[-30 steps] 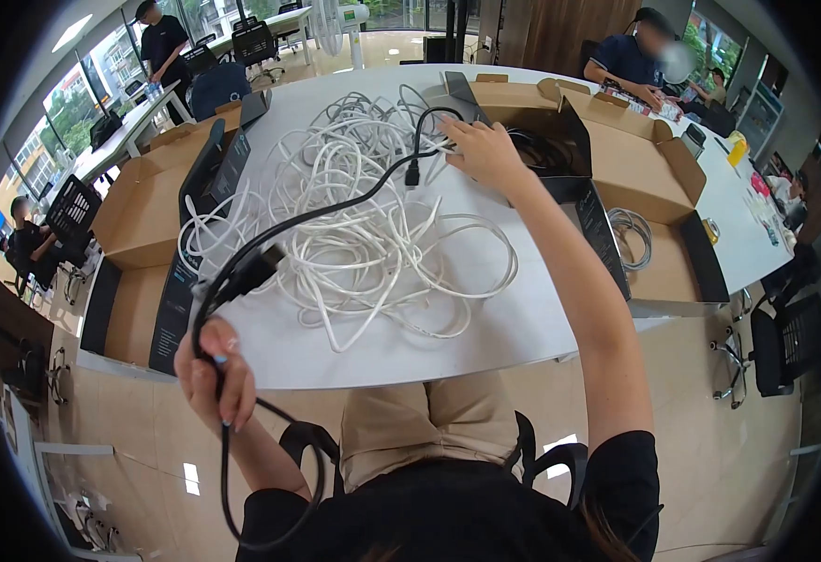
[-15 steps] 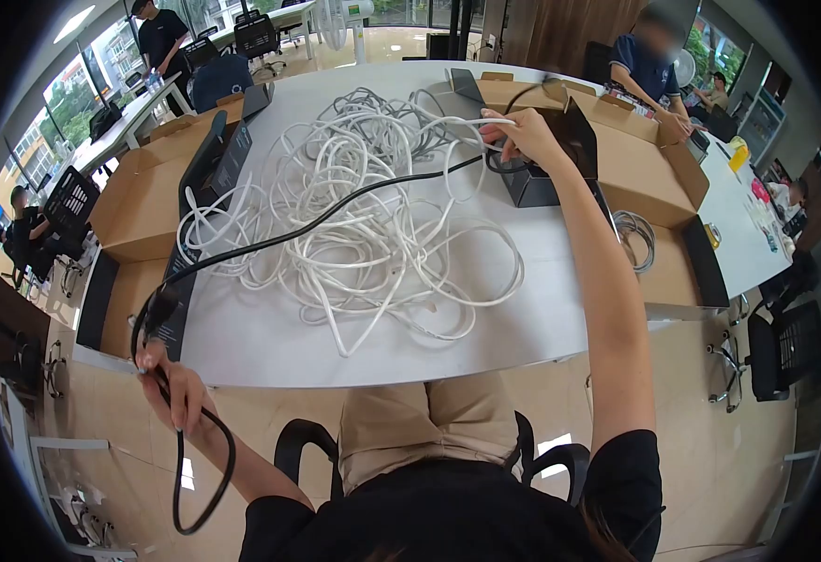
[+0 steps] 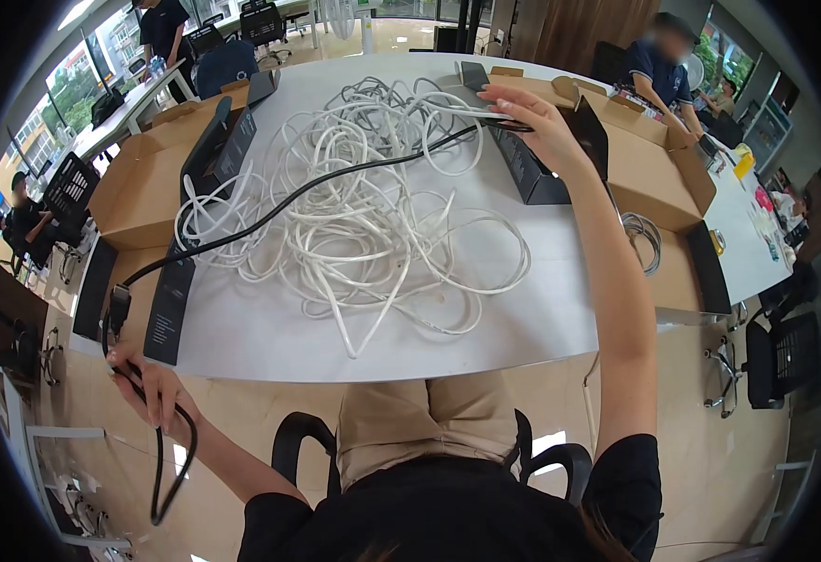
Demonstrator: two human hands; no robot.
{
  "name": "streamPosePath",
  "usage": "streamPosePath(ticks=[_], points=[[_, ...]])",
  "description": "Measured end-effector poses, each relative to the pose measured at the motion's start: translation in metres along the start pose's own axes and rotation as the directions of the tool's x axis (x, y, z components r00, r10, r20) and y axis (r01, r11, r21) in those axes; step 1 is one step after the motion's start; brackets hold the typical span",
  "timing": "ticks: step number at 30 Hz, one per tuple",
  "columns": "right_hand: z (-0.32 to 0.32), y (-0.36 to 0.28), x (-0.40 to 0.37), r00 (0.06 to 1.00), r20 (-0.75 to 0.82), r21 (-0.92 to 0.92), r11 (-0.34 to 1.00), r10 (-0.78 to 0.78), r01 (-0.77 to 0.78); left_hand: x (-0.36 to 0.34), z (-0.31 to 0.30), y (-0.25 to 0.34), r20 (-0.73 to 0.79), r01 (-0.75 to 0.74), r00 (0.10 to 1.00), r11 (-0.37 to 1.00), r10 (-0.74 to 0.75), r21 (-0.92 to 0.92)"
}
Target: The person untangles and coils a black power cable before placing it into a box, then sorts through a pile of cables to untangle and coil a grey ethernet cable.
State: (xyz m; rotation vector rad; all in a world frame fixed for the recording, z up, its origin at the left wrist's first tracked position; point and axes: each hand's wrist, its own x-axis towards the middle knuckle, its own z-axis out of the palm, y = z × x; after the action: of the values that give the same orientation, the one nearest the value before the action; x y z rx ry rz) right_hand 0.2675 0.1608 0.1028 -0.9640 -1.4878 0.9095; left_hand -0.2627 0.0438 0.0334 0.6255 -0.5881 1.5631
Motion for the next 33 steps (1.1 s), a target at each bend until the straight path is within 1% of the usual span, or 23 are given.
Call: streamPosePath(ticks=[2,3,4,6,7,8,10,11,12,14,15,18,19,21,22,23,26,27,29,30,31,32,33], points=[[0.013,0.002,-0.005,0.997,-0.054,-0.174,0.984,-0.051,0.041,0.002,-0.003,-0.001,-0.030,-0.011,1.000,0.999,0.009,-0.046],[0.020,0.000,-0.007,0.995,-0.069,-0.226,0.973,-0.069,0.052,0.005,-0.004,0.001,-0.055,-0.026,0.998,0.996,0.022,-0.080],[0.028,-0.001,-0.007,0.993,-0.078,-0.198,0.977,-0.093,0.076,0.008,-0.006,0.005,-0.079,-0.042,0.996,0.993,0.033,-0.112],[0.044,-0.005,-0.005,0.985,-0.098,-0.136,0.982,-0.142,0.128,0.007,-0.014,0.011,-0.083,-0.047,0.996,0.997,0.041,-0.069],[0.050,-0.008,-0.004,0.982,-0.087,-0.139,0.979,-0.165,0.152,0.007,-0.016,0.012,-0.096,-0.061,0.994,0.997,0.057,-0.040],[0.055,-0.008,-0.002,0.961,-0.083,-0.201,0.949,-0.265,0.244,0.006,-0.018,0.013,-0.109,-0.075,0.991,0.997,0.073,-0.012],[0.068,-0.010,-0.002,0.889,-0.062,-0.321,0.852,-0.454,0.413,0.005,-0.022,0.017,-0.129,-0.096,0.987,0.995,0.093,-0.014],[0.072,-0.016,-0.005,0.870,0.049,-0.459,0.763,-0.490,0.455,0.005,-0.023,0.019,-0.138,-0.108,0.985,0.994,0.105,-0.015],[0.075,-0.020,-0.003,0.843,0.130,-0.576,0.652,-0.521,0.492,0.006,-0.025,0.020,-0.145,-0.123,0.982,0.992,0.118,-0.028],[0.081,-0.022,0.001,0.788,0.299,-0.748,0.381,-0.538,0.544,0.006,-0.027,0.024,-0.163,-0.151,0.977,0.987,0.141,-0.049],[0.085,-0.020,0.006,0.754,0.231,-0.753,0.378,-0.615,0.539,0.006,-0.030,0.028,-0.161,-0.159,0.975,0.986,0.151,-0.039],[0.085,-0.026,0.012,0.825,-0.023,-0.742,0.563,-0.564,0.364,0.005,-0.041,0.042,-0.152,-0.186,0.971,0.982,0.182,-0.012],[0.082,-0.021,0.018,0.789,-0.078,-0.707,0.592,-0.609,0.387,0.003,-0.042,0.046,-0.146,-0.200,0.969,0.980,0.198,-0.004],[0.078,-0.013,0.021,0.870,-0.240,-0.626,0.754,-0.430,0.200,0.000,-0.041,0.049,-0.135,-0.236,0.961,0.971,0.240,0.044],[0.076,-0.012,0.020,0.892,-0.312,-0.570,0.816,-0.327,0.100,-0.001,-0.038,0.048,-0.129,-0.255,0.956,0.963,0.264,0.086],[0.073,-0.012,0.014,0.917,-0.312,-0.637,0.771,-0.250,-0.006,-0.002,-0.036,0.047,-0.120,-0.273,0.950,0.953,0.288,0.128],[0.065,0.018,0.014,0.816,-0.340,-0.699,0.706,-0.468,0.114,0.001,-0.014,0.034,-0.078,-0.207,0.973,0.969,0.219,0.135],[0.058,0.032,0.014,0.810,-0.329,-0.709,0.693,-0.486,0.128,-0.001,-0.010,0.036,-0.037,-0.174,0.983,0.980,0.178,0.095],[0.062,0.025,-0.005,0.879,-0.436,-0.499,0.865,-0.192,-0.058,-0.004,-0.006,0.040,0.051,-0.098,0.994,0.995,0.097,0.020],[0.065,0.022,-0.016,0.888,-0.459,-0.379,0.911,-0.036,-0.159,-0.007,-0.004,0.045,0.116,-0.040,0.993,0.998,0.033,0.057],[0.064,0.022,-0.025,0.913,-0.406,-0.405,0.902,-0.034,-0.146,-0.011,-0.002,0.051,0.176,0.016,0.984,0.995,-0.033,0.099],[0.064,0.020,-0.033,0.915,-0.396,-0.402,0.911,-0.078,-0.096,-0.015,-0.001,0.055,0.233,0.066,0.967,0.987,-0.099,0.145],[0.064,0.019,-0.040,0.915,-0.384,-0.398,0.916,-0.120,-0.046,-0.016,0.000,0.055,0.303,0.082,0.938,0.959,-0.166,0.271]])
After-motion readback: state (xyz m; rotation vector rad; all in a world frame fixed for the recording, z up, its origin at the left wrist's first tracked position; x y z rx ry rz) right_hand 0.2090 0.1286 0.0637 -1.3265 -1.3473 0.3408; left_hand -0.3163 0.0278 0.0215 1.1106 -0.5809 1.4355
